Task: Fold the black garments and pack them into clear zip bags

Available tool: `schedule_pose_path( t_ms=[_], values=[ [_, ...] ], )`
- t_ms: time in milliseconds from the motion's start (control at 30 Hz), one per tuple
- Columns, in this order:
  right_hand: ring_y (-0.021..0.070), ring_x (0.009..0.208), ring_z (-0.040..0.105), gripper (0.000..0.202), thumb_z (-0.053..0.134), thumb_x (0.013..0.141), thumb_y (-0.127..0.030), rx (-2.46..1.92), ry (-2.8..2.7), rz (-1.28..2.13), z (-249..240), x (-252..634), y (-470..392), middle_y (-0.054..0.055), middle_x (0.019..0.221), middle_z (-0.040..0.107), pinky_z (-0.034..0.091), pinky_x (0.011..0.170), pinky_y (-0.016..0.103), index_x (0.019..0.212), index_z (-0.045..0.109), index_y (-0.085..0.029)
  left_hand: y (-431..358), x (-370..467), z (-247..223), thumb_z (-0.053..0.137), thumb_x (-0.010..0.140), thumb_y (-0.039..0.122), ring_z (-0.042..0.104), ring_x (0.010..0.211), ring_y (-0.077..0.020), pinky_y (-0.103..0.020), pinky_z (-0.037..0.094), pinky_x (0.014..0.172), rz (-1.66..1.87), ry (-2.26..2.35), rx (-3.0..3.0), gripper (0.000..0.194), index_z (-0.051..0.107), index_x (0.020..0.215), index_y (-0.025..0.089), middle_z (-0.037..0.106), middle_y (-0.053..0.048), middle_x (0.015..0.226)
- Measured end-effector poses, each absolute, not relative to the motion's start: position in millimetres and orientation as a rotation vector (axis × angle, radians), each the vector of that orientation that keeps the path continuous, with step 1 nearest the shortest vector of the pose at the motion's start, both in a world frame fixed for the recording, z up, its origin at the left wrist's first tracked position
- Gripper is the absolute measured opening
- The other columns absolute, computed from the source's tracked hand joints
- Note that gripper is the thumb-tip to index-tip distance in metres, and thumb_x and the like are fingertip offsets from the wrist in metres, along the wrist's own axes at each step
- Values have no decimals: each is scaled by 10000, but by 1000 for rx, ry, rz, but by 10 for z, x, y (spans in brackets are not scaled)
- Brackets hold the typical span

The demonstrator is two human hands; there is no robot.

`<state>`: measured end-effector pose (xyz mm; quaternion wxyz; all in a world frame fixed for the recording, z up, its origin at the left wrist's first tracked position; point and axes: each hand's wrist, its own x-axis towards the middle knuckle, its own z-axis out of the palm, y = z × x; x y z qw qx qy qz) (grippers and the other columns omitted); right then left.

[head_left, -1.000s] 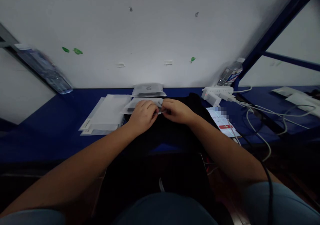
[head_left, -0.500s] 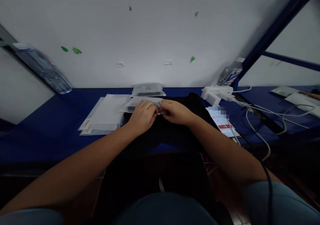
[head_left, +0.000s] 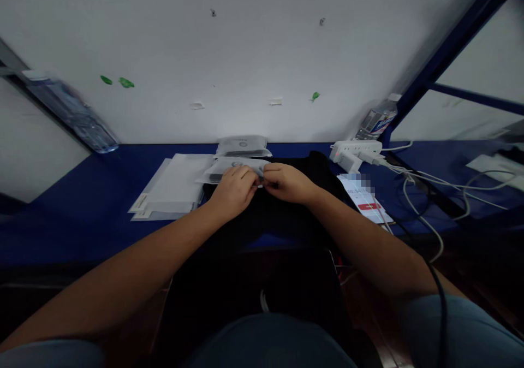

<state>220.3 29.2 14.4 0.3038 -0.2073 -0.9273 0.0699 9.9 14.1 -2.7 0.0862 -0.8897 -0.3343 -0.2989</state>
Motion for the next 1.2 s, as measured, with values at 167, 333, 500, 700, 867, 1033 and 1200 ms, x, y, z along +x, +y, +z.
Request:
schedule_pose_path(
  t_ms=[167, 333, 500, 700, 867, 1033, 1200],
  values=[
    [165, 746, 514, 195, 537, 888, -98, -569, -2363, 163, 141, 2225, 299, 9, 754, 533, 391, 666, 277, 729, 528, -209, 159, 46, 52, 623, 924, 210, 589, 900, -242, -415, 486, 846, -1035, -924, -2639, 32, 637, 942, 188, 641, -67, 943],
    [162, 738, 520, 128, 591, 886, -148, -676, -2326, 259, 142, 2248, 302, 13, 778, 552, 397, 666, 271, 771, 568, -198, 184, 13, 81, 591, 973, 240, 582, 835, -203, -380, 492, 807, -1096, -808, -2624, 136, 674, 877, 194, 646, -46, 881],
    [154, 718, 527, 41, 634, 871, -174, -724, -2325, 310, 166, 2246, 272, 10, 803, 571, 406, 665, 266, 901, 610, -189, 188, 22, 43, 559, 992, 251, 579, 835, -213, -384, 487, 803, -1035, -788, -2583, 164, 672, 895, 182, 643, -60, 881],
    [166, 756, 527, 91, 570, 882, -145, -658, -2381, 263, 202, 2220, 254, 26, 813, 576, 396, 679, 274, 808, 568, -198, 204, 9, 68, 569, 992, 291, 601, 878, -223, -405, 475, 835, -992, -802, -2616, 166, 691, 930, 196, 675, -64, 936],
    [159, 734, 518, 110, 571, 896, -165, -692, -2365, 292, 193, 2222, 277, 17, 795, 571, 387, 668, 268, 794, 550, -200, 241, -65, 123, 594, 970, 273, 630, 938, -231, -420, 479, 879, -955, -769, -2657, 132, 708, 1001, 214, 698, -60, 988],
    [157, 748, 530, 53, 577, 885, -140, -751, -2362, 277, 179, 2228, 283, 26, 846, 594, 406, 682, 269, 880, 589, -192, 240, -64, 102, 552, 985, 226, 630, 888, -216, -390, 487, 835, -937, -716, -2621, 160, 706, 949, 199, 693, -56, 934],
    [188, 829, 552, 40, 621, 920, -201, -662, -2415, 129, 183, 2211, 292, 50, 889, 614, 441, 736, 305, 894, 592, -195, 220, -8, 84, 540, 988, 226, 611, 837, -213, -376, 478, 793, -938, -721, -2569, 185, 707, 919, 187, 673, -56, 869]
  ],
)
